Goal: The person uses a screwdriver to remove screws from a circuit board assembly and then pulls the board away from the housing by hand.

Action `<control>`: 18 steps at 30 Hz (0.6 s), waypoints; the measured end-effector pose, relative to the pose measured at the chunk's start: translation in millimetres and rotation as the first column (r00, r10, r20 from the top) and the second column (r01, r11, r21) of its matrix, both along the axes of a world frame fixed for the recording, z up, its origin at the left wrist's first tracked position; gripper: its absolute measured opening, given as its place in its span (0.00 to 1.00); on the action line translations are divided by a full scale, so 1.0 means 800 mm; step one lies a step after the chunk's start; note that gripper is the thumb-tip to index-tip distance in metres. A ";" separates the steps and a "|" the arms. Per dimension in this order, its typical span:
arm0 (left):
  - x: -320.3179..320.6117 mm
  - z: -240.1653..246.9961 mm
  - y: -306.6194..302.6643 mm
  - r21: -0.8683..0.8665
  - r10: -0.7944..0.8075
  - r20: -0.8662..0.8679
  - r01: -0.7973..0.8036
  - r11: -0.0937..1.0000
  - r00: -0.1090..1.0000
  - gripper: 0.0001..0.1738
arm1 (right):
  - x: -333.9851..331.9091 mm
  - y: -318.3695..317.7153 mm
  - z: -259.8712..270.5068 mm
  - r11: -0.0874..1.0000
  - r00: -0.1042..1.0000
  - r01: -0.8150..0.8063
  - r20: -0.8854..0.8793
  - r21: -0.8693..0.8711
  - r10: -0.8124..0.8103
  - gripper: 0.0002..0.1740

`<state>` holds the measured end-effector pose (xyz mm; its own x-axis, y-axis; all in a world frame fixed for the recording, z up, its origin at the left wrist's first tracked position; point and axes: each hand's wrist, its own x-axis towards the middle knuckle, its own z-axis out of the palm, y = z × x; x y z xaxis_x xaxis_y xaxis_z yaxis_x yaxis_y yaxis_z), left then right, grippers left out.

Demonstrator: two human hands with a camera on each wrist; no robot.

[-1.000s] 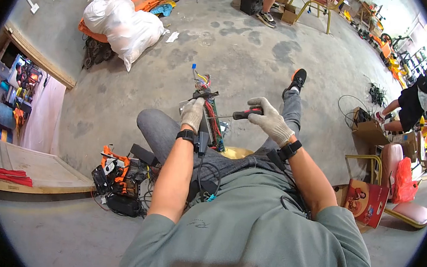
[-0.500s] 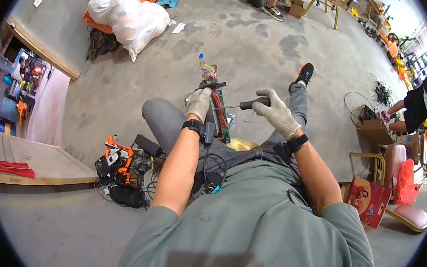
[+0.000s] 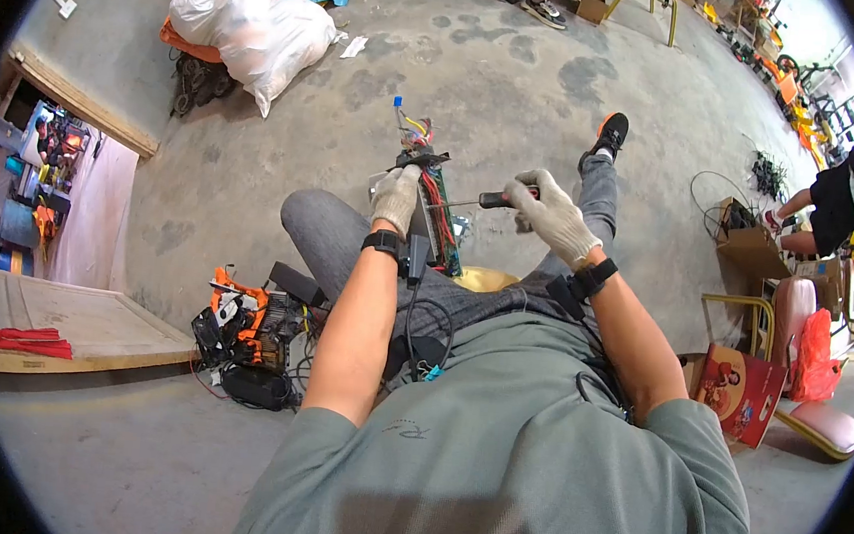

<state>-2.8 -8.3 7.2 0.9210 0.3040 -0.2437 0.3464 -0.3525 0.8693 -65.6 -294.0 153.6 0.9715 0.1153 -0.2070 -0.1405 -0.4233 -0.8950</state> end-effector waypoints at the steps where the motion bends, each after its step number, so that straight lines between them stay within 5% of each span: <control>1: 0.004 -0.014 0.004 -0.027 -0.002 0.013 0.002 1.000 1.000 0.37 | 0.006 -0.005 0.000 1.000 0.993 -0.010 -0.119 0.014 0.011 0.22; 3: 0.012 -0.028 0.008 -0.055 -0.004 0.028 0.005 0.998 1.000 0.37 | 0.009 -0.012 -0.002 0.999 0.972 -0.017 -0.234 0.028 0.023 0.22; 9: 0.010 -0.021 0.005 -0.026 -0.006 -0.018 0.005 1.000 1.000 0.38 | 0.010 -0.015 -0.047 0.988 0.993 -0.041 0.116 0.146 0.024 0.27; 12: 0.004 -0.009 0.004 -0.005 -0.006 -0.003 0.006 1.000 1.000 0.38 | 0.001 -0.005 -0.019 0.989 0.999 -0.006 0.049 0.149 -0.002 0.25; 14: 0.003 -0.006 0.008 0.023 -0.045 0.031 0.044 0.999 0.999 0.34 | -0.002 0.000 0.013 0.994 0.971 0.068 -0.236 0.085 -0.046 0.26; 18: 0.001 -0.001 0.006 -0.004 -0.029 -0.003 0.029 1.000 1.000 0.34 | 0.012 -0.019 -0.032 0.989 0.975 -0.021 -0.214 0.149 0.053 0.28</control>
<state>-1.7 -3.2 6.2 0.9287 0.2762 -0.2474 0.3386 -0.3593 0.8696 -56.3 -309.5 127.7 0.8996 0.1946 -0.3909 -0.3248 -0.3001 -0.8969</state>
